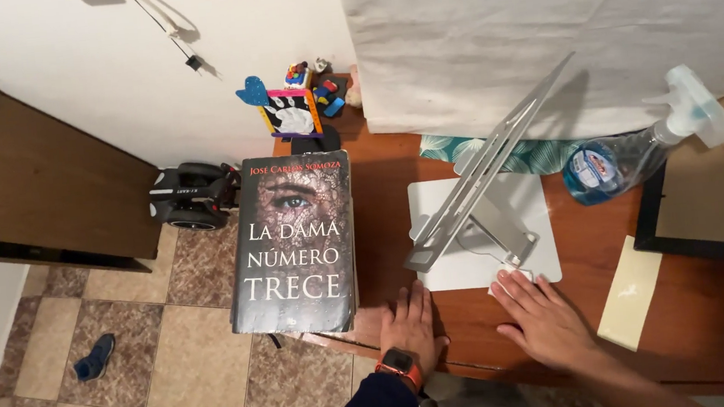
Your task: Cleaning a metal laptop stand and a picture frame with a cloth and spray cleaner.
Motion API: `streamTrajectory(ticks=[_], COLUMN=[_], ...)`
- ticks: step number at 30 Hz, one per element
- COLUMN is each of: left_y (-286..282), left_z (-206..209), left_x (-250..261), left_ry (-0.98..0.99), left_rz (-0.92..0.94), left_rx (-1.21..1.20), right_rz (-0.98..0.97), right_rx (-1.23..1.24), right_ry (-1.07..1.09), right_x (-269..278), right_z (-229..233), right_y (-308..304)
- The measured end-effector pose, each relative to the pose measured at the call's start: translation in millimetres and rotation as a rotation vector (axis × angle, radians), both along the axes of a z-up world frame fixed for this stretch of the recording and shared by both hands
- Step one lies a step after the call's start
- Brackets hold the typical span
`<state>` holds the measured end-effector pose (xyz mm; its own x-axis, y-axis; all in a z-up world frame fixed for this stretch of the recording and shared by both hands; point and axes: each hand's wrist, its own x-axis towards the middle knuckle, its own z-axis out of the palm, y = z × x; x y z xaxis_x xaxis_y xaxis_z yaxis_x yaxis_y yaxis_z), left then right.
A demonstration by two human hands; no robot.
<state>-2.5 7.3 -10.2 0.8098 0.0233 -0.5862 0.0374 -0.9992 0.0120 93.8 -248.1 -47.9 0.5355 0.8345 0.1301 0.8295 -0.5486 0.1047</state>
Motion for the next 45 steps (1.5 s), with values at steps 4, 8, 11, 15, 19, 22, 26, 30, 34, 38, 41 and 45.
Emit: streamTrajectory(ticks=[4, 8, 11, 15, 19, 22, 26, 30, 34, 38, 41, 45], left_y=[0.3, -2.4, -1.2, -3.6, -5.0, -6.6, -6.8, -7.9, -9.0, -10.6, -12.4, -16.2], left_z=[-10.0, -19.9, -5.9, -20.0, -11.2, -17.4, -5.5, 21.7, 39.0, 31.9, 30.1, 40.0], left_x=[-2.2, -6.4, -1.6, -5.4, -1.0, -4.0, -0.9, 8.6, 12.4, 9.7, 9.0, 13.6], left_ry=[-0.043, -0.103, -0.047, -0.108, 0.013, -0.083, -0.007, 0.104, 0.144, 0.142, 0.116, 0.188], left_rz=[0.005, -0.006, -0.001, 0.017, 0.019, 0.025, 0.039, 0.058, 0.075, 0.104, 0.115, 0.148], left_rx=[-0.011, 0.003, 0.001, 0.028, 0.007, 0.03, 0.038, 0.009, -0.019, -0.027, -0.014, -0.018], right_rz=[-0.066, 0.008, 0.012, -0.127, -0.014, 0.053, 0.057, 0.067, 0.084, 0.127, 0.174, 0.119], right_rx=[-0.046, -0.024, 0.015, 0.023, 0.069, 0.056, 0.073, 0.051, 0.045, 0.043, 0.057, 0.0], right_ry=[-0.209, -0.063, 0.281, 0.449, 0.364, 0.206, 0.094, -0.025, -0.072, 0.055, 0.068, 0.234], right_x=[-8.2, 2.8, 26.2, 43.0, 28.3, 13.8, 9.4, 9.8, 17.7, 34.1, 48.8, 76.6], right_z=[-1.4, -13.3, 0.3, 12.6, -6.5, -11.8, -4.2, -7.7, -8.2, -15.6, -13.7, -22.2], right_y=[31.5, 75.4, 123.2, 167.1, 120.7, 78.9, 38.7, -0.5, -30.4, -50.7, -58.5, -74.0])
